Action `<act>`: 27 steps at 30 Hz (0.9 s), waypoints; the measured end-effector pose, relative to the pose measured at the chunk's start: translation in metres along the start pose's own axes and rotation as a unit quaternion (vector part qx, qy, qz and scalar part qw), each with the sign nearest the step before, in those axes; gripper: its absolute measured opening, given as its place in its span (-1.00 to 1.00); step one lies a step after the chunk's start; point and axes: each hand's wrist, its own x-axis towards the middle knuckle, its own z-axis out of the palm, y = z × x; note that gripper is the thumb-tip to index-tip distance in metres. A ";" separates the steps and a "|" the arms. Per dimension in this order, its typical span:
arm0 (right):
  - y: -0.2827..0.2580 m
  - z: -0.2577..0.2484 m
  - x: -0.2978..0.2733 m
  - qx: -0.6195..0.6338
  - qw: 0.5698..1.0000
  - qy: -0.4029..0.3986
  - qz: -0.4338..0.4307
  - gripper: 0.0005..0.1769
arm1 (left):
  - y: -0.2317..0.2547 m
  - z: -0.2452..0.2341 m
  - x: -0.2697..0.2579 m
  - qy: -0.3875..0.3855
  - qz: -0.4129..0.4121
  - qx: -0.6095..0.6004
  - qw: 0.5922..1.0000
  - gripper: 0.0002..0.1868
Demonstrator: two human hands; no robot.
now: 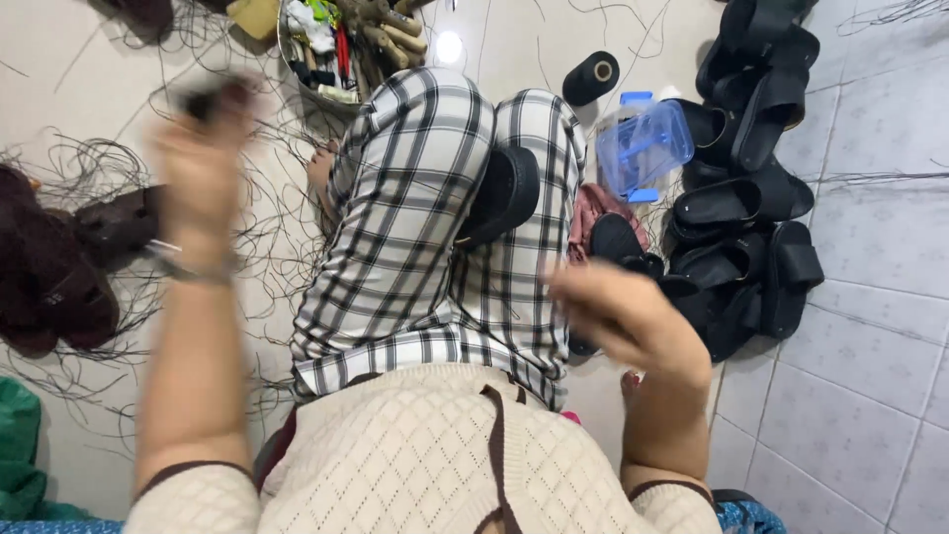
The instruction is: Hand-sewing the sole of a black sandal using a needle and thread while sitting on the floor.
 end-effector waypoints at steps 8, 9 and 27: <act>0.012 0.021 0.014 -0.438 0.892 0.066 0.094 -0.41 | -0.044 -0.066 0.041 -0.028 0.067 0.660 0.748 -0.28; 0.012 0.020 0.015 -0.445 0.888 0.067 0.096 -0.41 | 0.004 -0.041 0.027 -0.050 0.173 0.537 0.824 -0.20; -0.013 0.024 0.032 -0.547 0.826 0.053 0.126 -0.43 | 0.060 0.153 -0.047 -0.206 0.485 0.328 0.784 -0.53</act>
